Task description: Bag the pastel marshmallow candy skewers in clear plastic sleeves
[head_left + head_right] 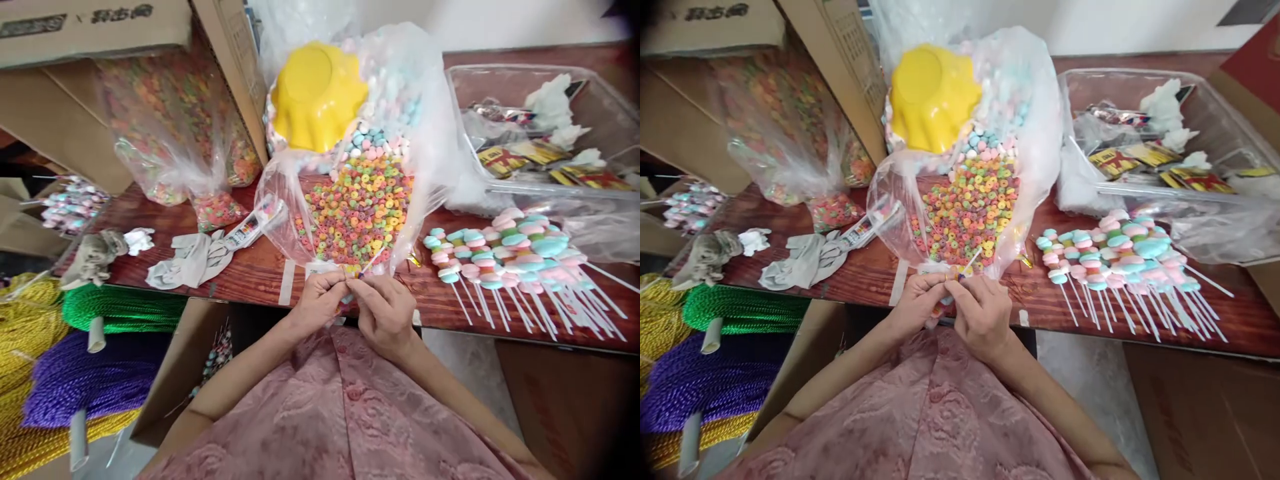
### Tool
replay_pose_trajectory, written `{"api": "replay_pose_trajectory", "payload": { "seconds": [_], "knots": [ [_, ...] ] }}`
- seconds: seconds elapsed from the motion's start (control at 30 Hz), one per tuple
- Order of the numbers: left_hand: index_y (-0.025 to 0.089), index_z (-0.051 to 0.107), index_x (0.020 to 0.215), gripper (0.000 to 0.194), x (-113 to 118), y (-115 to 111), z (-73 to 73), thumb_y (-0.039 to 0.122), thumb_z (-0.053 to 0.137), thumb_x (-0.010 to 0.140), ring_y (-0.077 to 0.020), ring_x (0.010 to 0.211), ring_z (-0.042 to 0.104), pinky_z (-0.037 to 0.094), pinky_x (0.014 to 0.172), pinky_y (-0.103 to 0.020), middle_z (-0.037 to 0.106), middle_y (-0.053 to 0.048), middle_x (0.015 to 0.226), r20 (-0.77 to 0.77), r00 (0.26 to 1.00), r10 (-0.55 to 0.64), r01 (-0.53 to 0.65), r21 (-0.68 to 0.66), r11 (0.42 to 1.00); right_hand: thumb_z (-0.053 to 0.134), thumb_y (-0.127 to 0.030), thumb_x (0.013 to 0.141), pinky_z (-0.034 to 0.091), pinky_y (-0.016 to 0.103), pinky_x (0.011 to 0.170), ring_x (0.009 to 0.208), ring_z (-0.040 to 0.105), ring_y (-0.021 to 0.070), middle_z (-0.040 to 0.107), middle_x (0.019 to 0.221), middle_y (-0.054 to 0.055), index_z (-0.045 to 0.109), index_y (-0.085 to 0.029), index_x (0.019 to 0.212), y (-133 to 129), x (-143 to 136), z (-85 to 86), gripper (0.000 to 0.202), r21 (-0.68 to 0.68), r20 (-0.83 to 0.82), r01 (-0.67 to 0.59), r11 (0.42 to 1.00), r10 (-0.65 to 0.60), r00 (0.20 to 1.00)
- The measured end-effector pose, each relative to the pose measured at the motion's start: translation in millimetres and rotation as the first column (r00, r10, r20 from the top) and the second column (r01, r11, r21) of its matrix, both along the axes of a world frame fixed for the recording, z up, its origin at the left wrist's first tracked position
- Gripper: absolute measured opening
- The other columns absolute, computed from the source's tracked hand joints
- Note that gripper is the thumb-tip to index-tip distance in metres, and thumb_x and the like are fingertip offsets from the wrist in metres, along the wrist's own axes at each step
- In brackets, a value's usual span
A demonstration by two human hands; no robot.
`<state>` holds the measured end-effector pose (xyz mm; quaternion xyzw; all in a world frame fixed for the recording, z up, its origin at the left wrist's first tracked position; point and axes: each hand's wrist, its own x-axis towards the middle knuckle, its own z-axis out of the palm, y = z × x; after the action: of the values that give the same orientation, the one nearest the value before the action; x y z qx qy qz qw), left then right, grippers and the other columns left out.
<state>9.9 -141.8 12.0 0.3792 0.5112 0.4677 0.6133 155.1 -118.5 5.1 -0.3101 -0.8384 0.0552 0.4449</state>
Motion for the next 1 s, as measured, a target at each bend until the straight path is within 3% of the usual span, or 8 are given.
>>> {"api": "replay_pose_trajectory", "payload": {
  "seconds": [0.13,0.33,0.53,0.6,0.7,0.77,0.83,1.0],
  "knots": [
    [0.015,0.058,0.064,0.029,-13.3,-6.2,-6.4,0.038,0.063,0.080,-0.0055,0.048,0.037,0.031,0.046,-0.019,0.045,0.005,0.053,-0.010,1.000,-0.016,0.016,0.007,1.000,0.050,-0.006,0.088,0.050,0.031,0.068,0.078,0.062,0.0182,0.066,0.083,0.006,0.069,-0.021,0.108,3.8,-3.6,-14.1,0.031,-0.124,0.018,-0.039,0.991,0.041,0.999],
    [0.014,0.059,0.066,0.026,-20.0,-6.3,-16.3,0.036,0.064,0.080,-0.0052,0.051,0.043,0.034,0.048,-0.018,0.052,0.002,0.060,0.002,1.000,-0.016,0.016,0.057,0.998,0.052,-0.012,0.090,0.052,0.031,0.071,0.080,0.065,0.0170,0.070,0.089,0.004,0.065,-0.024,0.115,3.0,-6.0,-16.7,0.030,-0.330,-0.082,-0.052,0.942,0.026,0.996],
    [0.014,0.060,0.069,0.033,-19.9,-1.3,-25.2,0.045,0.072,0.075,-0.0046,0.032,0.035,0.021,0.032,-0.018,0.048,0.006,0.047,0.198,0.980,0.005,0.015,-0.103,0.995,0.058,-0.018,0.090,0.050,0.029,0.067,0.068,0.061,0.0136,0.063,0.078,-0.001,0.049,-0.024,0.129,-2.5,-11.2,-29.5,0.041,-0.478,-0.213,-0.036,0.877,-0.076,0.974],
    [0.014,0.061,0.068,0.035,-19.9,-0.5,-28.0,0.046,0.073,0.074,-0.0048,0.031,0.035,0.021,0.031,-0.019,0.048,0.006,0.046,0.207,0.977,0.056,-0.034,-0.112,0.993,0.061,-0.021,0.088,0.051,0.030,0.070,0.071,0.062,0.0142,0.064,0.082,-0.001,0.050,-0.024,0.124,-4.5,-10.7,-30.9,0.037,-0.495,-0.273,-0.063,0.866,-0.087,0.958],
    [0.014,0.062,0.069,0.035,-19.9,0.0,-28.6,0.047,0.072,0.075,-0.0043,0.033,0.034,0.022,0.033,-0.019,0.047,0.006,0.047,0.162,0.983,0.087,-0.076,-0.077,0.994,0.065,-0.026,0.086,0.049,0.030,0.071,0.072,0.060,0.0147,0.064,0.080,0.000,0.059,-0.023,0.097,-6.4,-9.2,-26.4,0.013,-0.578,-0.244,-0.058,0.814,-0.104,0.964],
    [0.014,0.063,0.068,0.034,-20.0,0.5,-25.7,0.046,0.072,0.076,-0.0041,0.039,0.036,0.027,0.038,-0.019,0.048,0.005,0.051,0.104,0.991,0.087,-0.086,-0.020,0.996,0.065,-0.031,0.086,0.046,0.028,0.066,0.068,0.056,0.0140,0.063,0.073,0.000,0.061,-0.021,0.080,-6.1,-8.7,-22.2,0.011,-0.684,-0.226,-0.079,0.725,-0.108,0.968],
    [0.014,0.062,0.064,0.035,-20.3,1.7,-20.9,0.045,0.070,0.078,-0.0050,0.047,0.040,0.032,0.046,-0.020,0.050,0.004,0.057,0.022,0.997,0.067,-0.069,0.063,0.996,0.065,-0.035,0.085,0.044,0.027,0.061,0.063,0.052,0.0130,0.060,0.067,-0.001,0.062,-0.020,0.073,-2.9,-8.4,-20.2,0.019,-0.797,-0.295,-0.168,0.581,-0.131,0.946],
    [0.013,0.061,0.058,0.040,-24.1,7.2,-10.7,0.046,0.070,0.078,-0.0078,0.057,0.045,0.036,0.054,-0.021,0.052,0.001,0.060,-0.107,0.992,-0.069,0.090,0.198,0.976,0.077,-0.045,0.068,0.035,0.024,0.051,0.050,0.041,0.0092,0.051,0.054,-0.004,0.059,-0.019,0.064,19.0,-0.4,-22.9,0.032,-0.861,-0.508,-0.501,0.088,-0.089,0.857]
  ]
}}
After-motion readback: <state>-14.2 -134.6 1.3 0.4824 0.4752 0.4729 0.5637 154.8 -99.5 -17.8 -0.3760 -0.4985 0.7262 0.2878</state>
